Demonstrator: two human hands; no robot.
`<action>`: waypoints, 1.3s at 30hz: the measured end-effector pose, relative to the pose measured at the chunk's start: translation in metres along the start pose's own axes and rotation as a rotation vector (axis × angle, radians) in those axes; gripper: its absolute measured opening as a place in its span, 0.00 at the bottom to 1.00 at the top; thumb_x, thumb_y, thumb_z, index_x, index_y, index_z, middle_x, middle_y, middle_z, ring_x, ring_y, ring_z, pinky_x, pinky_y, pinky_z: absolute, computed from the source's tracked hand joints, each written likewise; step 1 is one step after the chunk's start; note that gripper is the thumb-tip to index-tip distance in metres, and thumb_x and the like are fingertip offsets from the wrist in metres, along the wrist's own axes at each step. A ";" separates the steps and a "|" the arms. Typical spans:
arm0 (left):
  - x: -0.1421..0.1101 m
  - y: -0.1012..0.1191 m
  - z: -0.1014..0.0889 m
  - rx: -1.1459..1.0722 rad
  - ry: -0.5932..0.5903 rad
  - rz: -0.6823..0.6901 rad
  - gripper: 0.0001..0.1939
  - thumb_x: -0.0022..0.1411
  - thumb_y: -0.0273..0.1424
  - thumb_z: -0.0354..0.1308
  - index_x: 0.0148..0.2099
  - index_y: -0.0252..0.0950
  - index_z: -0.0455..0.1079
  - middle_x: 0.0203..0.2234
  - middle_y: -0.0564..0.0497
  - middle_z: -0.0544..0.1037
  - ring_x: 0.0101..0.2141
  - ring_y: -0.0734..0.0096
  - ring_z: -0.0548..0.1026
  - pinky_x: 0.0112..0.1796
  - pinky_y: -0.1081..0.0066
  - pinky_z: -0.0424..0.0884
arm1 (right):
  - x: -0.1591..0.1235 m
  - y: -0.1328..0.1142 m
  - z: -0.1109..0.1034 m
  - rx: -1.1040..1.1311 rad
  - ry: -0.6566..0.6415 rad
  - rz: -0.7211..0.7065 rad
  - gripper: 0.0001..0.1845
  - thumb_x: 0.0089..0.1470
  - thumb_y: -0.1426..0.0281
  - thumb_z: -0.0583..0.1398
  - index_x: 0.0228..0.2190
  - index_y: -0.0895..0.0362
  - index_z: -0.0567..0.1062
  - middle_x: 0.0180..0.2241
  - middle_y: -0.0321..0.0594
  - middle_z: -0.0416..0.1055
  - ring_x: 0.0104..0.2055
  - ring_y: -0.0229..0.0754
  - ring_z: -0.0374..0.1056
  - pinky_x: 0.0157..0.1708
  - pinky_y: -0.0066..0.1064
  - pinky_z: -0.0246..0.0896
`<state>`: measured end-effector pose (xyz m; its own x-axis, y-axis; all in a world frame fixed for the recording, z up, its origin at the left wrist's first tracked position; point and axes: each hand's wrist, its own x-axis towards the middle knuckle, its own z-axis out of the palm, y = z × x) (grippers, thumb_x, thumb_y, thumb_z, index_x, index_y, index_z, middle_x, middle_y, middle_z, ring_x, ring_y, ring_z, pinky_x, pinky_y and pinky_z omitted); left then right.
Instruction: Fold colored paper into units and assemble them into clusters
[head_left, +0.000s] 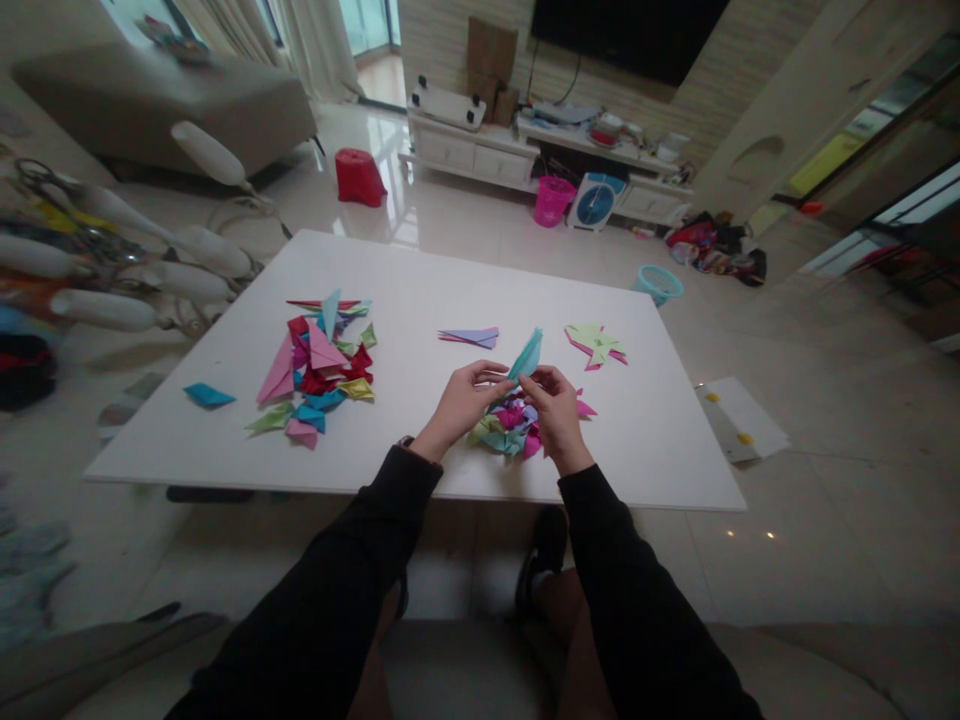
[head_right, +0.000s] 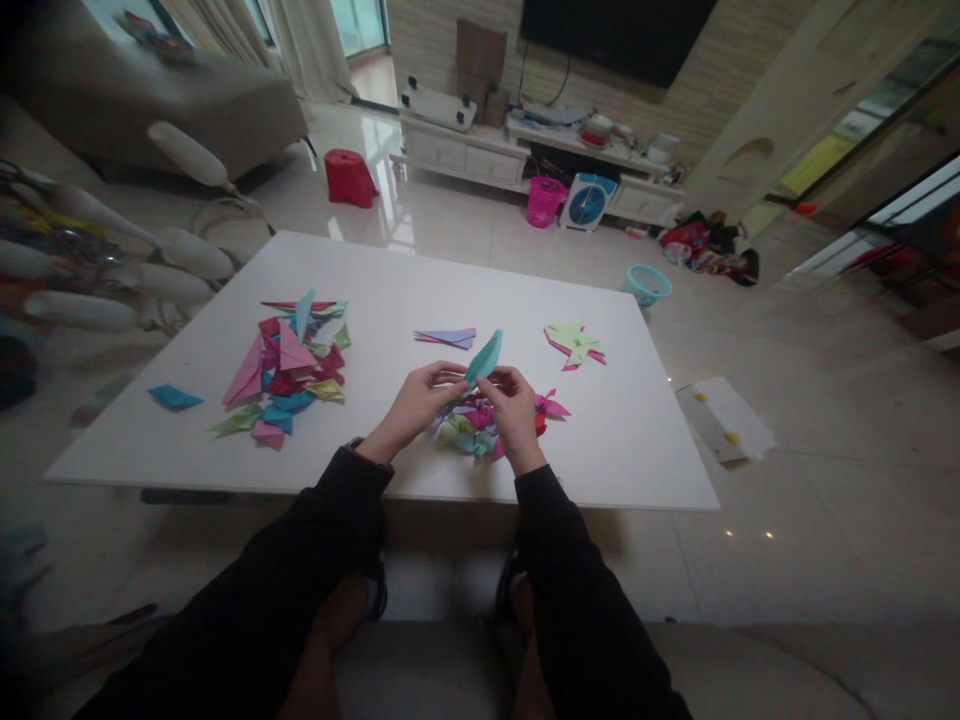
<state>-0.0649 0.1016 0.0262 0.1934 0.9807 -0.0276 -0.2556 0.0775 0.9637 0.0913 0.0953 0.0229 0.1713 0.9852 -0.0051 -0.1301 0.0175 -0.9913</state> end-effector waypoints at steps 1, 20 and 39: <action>0.000 0.000 0.000 -0.012 0.001 -0.010 0.23 0.50 0.40 0.74 0.43 0.31 0.74 0.33 0.45 0.81 0.34 0.67 0.80 0.38 0.68 0.75 | 0.001 0.001 -0.001 0.004 0.013 0.000 0.20 0.41 0.58 0.72 0.32 0.54 0.74 0.27 0.31 0.73 0.26 0.36 0.69 0.28 0.29 0.64; -0.001 0.002 0.001 -0.151 0.033 -0.123 0.24 0.47 0.37 0.76 0.42 0.32 0.73 0.32 0.47 0.80 0.33 0.71 0.77 0.34 0.73 0.70 | 0.006 0.006 -0.006 -0.040 0.092 -0.007 0.15 0.41 0.61 0.71 0.28 0.55 0.75 0.22 0.29 0.71 0.24 0.36 0.68 0.26 0.28 0.59; 0.005 0.001 -0.003 -0.148 0.182 -0.086 0.22 0.43 0.39 0.75 0.37 0.33 0.71 0.28 0.52 0.76 0.27 0.75 0.74 0.30 0.74 0.71 | 0.004 0.003 -0.006 -0.059 0.122 -0.028 0.14 0.42 0.62 0.69 0.27 0.55 0.73 0.22 0.29 0.70 0.24 0.35 0.66 0.27 0.29 0.60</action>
<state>-0.0667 0.1066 0.0262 0.0495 0.9846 -0.1679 -0.3842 0.1739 0.9067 0.0976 0.0979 0.0191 0.2918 0.9564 0.0104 -0.0668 0.0313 -0.9973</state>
